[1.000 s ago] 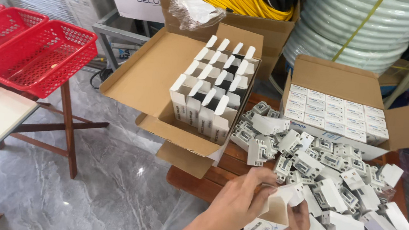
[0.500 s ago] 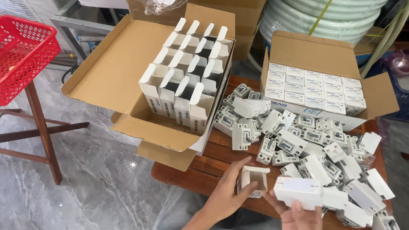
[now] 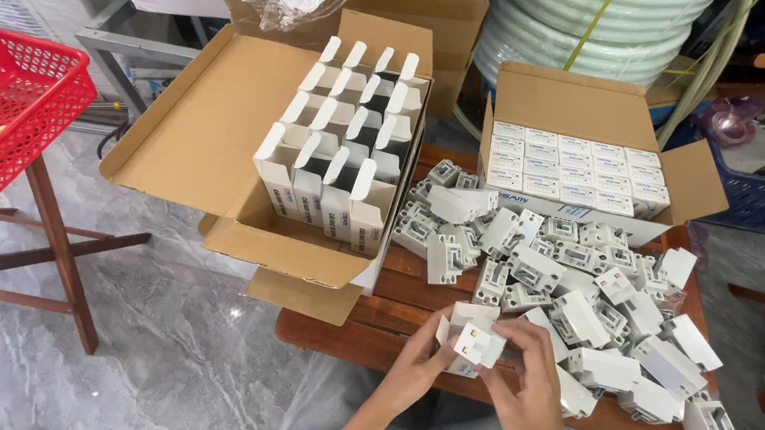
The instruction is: The person picks up circuit breakers one at a time and places them into individual cardboard compartments within a larger box, then places a white manual on top of the packed items.
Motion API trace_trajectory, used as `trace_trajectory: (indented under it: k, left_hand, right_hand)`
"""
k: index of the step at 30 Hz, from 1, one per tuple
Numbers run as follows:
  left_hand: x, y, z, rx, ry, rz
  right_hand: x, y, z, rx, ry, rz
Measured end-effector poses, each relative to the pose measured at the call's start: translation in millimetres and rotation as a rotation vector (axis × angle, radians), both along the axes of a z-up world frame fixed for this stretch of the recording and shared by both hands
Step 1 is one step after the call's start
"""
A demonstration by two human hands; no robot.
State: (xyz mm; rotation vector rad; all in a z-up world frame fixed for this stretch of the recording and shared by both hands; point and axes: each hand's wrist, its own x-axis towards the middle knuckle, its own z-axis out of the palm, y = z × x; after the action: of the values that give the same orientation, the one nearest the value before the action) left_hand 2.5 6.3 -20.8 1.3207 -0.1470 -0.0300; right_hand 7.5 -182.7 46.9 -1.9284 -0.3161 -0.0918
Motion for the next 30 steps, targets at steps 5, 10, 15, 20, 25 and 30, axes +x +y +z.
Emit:
trace_trajectory:
  k: [5, 10, 15, 20, 25, 30]
  left_hand:
    - [4, 10, -21, -0.032, 0.011, -0.071]
    - [3, 14, -6, 0.023, 0.084, -0.097]
    - [-1, 15, 9, 0.011, 0.104, -0.108]
    - [1, 14, -7, -0.088, 0.034, -0.114]
    - [-2, 16, 6, -0.073, 0.108, -0.133]
    - [-4, 17, 12, -0.001, 0.075, -0.129]
  right_hand:
    - [16, -2, 28, -0.232, 0.220, 0.010]
    - [22, 0, 37, -0.281, 0.350, 0.045]
    - [23, -5, 43, -0.401, 0.261, 0.068]
    - [24, -3, 35, -0.491, 0.352, -0.007]
    - [26, -10, 20, -0.527, 0.334, 0.012]
    - [19, -2, 24, -0.645, 0.263, 0.052]
